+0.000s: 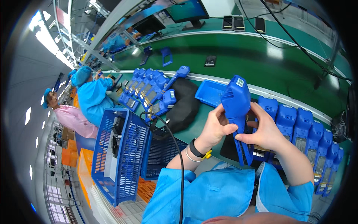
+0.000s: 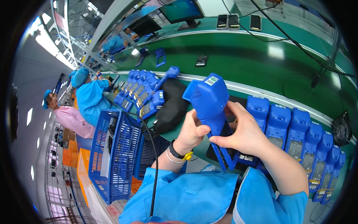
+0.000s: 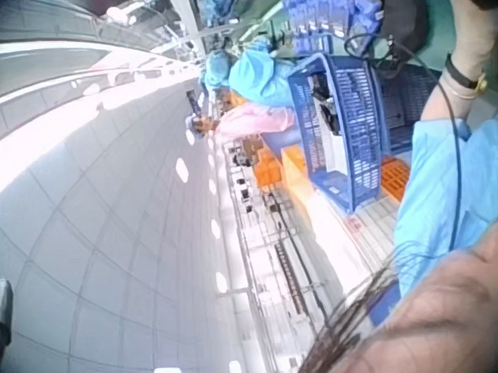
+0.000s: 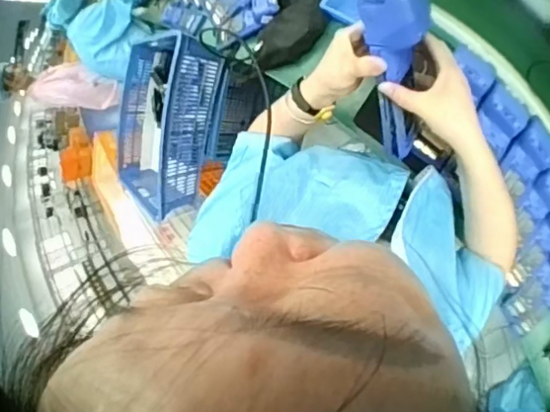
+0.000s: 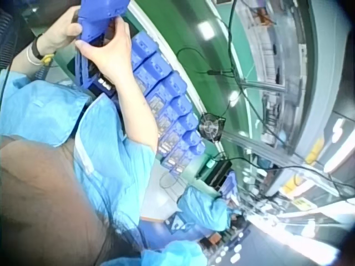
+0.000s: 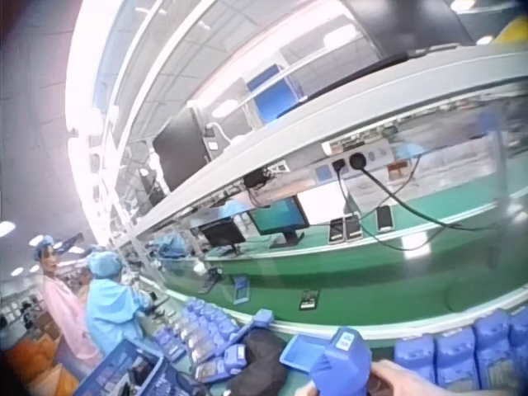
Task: The person assembles handheld electronic devices by hand, attaching plastic casings and battery components.
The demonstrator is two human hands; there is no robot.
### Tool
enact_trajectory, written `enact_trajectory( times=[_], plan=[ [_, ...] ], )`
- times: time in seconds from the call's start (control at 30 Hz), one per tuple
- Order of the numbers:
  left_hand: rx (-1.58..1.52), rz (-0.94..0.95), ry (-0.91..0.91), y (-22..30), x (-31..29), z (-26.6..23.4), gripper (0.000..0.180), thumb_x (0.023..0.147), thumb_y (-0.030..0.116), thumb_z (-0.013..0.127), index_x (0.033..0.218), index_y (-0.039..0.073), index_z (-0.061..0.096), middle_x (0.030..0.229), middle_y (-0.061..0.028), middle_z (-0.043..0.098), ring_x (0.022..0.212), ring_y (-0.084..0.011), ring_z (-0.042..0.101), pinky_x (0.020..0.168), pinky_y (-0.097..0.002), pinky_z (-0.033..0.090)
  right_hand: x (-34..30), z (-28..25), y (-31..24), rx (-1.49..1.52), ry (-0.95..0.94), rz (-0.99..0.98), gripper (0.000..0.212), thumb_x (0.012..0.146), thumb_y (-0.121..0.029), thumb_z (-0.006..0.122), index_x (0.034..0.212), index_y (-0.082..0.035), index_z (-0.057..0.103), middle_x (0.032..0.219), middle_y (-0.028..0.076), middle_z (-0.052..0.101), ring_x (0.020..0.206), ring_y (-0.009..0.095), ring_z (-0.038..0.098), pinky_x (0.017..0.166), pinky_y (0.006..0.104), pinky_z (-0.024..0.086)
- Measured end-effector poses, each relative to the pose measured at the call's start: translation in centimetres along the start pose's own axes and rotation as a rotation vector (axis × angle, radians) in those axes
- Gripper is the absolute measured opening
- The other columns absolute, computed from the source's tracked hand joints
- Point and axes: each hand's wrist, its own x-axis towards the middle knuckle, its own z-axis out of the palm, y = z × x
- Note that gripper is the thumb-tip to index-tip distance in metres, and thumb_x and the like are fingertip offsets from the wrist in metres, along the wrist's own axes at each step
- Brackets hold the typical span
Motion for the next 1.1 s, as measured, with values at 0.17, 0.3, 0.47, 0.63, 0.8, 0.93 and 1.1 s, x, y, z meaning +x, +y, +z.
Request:
enact_trajectory(
  times=[0.17,0.3,0.47,0.63,0.8,0.93,1.1],
  plan=[
    [0.000,0.020,0.017,-0.2,-0.1,-0.2,0.081,0.067,0.027,0.082,0.128,-0.004,0.040,0.121,-0.0140,0.053,0.111,-0.0232,0.054,0.098,-0.0363,0.042,0.3,-0.1,-0.2,-0.017,-0.037,0.035,0.089,0.059,-0.028,0.081,0.132,0.001,0.039,0.118,0.015,0.047,0.114,0.028,0.049,0.090,0.0418,0.047],
    [0.001,0.036,0.044,0.0,-0.5,-0.2,0.084,0.064,0.032,0.084,0.127,-0.004,0.041,0.119,-0.0143,0.054,0.110,-0.0234,0.055,0.097,-0.0361,0.042,0.6,0.2,-0.1,-0.045,-0.055,-0.001,0.087,0.059,-0.027,0.080,0.131,0.002,0.039,0.116,0.015,0.048,0.113,0.029,0.049,0.090,0.0419,0.047],
    [0.021,0.050,0.057,-0.1,-0.6,-0.3,0.088,0.061,0.038,0.085,0.126,-0.004,0.042,0.117,-0.0144,0.055,0.110,-0.0235,0.056,0.097,-0.0361,0.042,0.9,0.0,-0.5,-0.101,-0.082,-0.048,0.085,0.059,-0.027,0.078,0.129,0.002,0.040,0.113,0.015,0.048,0.109,0.030,0.051,0.089,0.0404,0.047],
    [0.026,0.051,0.068,-0.4,-0.4,-0.5,0.090,0.059,0.042,0.085,0.125,-0.004,0.043,0.118,-0.0133,0.055,0.110,-0.0233,0.055,0.097,-0.0354,0.042,1.0,-0.1,-1.1,-0.134,-0.083,-0.037,0.085,0.059,-0.026,0.078,0.129,0.002,0.040,0.113,0.016,0.048,0.108,0.030,0.052,0.088,0.0395,0.047],
    [0.020,0.059,0.024,-0.8,0.0,-1.3,0.099,0.067,0.044,0.079,0.139,0.003,0.026,0.131,-0.0126,0.044,0.122,-0.0226,0.044,0.102,-0.0360,0.036,1.5,0.1,-0.8,-0.205,0.033,-0.136,0.086,0.059,-0.026,0.078,0.130,0.002,0.039,0.115,0.018,0.048,0.110,0.032,0.051,0.092,0.0376,0.044],
    [-0.002,0.247,0.042,0.6,0.3,-0.6,0.105,0.068,0.055,0.074,0.142,0.005,0.018,0.137,-0.0117,0.036,0.125,-0.0232,0.042,0.103,-0.0392,0.035,1.8,0.5,-0.8,-0.292,0.063,-0.132,0.088,0.058,-0.026,0.078,0.131,0.002,0.038,0.114,0.019,0.048,0.110,0.033,0.050,0.095,0.0375,0.042],
    [-0.113,0.209,0.056,0.7,-0.1,-1.3,0.095,0.080,0.038,0.070,0.146,0.008,0.008,0.135,-0.0135,0.040,0.124,-0.0223,0.042,0.103,-0.0375,0.035,1.5,1.3,-0.4,-0.321,0.039,-0.222,0.090,0.058,-0.023,0.079,0.131,0.006,0.036,0.113,0.019,0.049,0.109,0.033,0.050,0.094,0.0383,0.042]
  ],
)
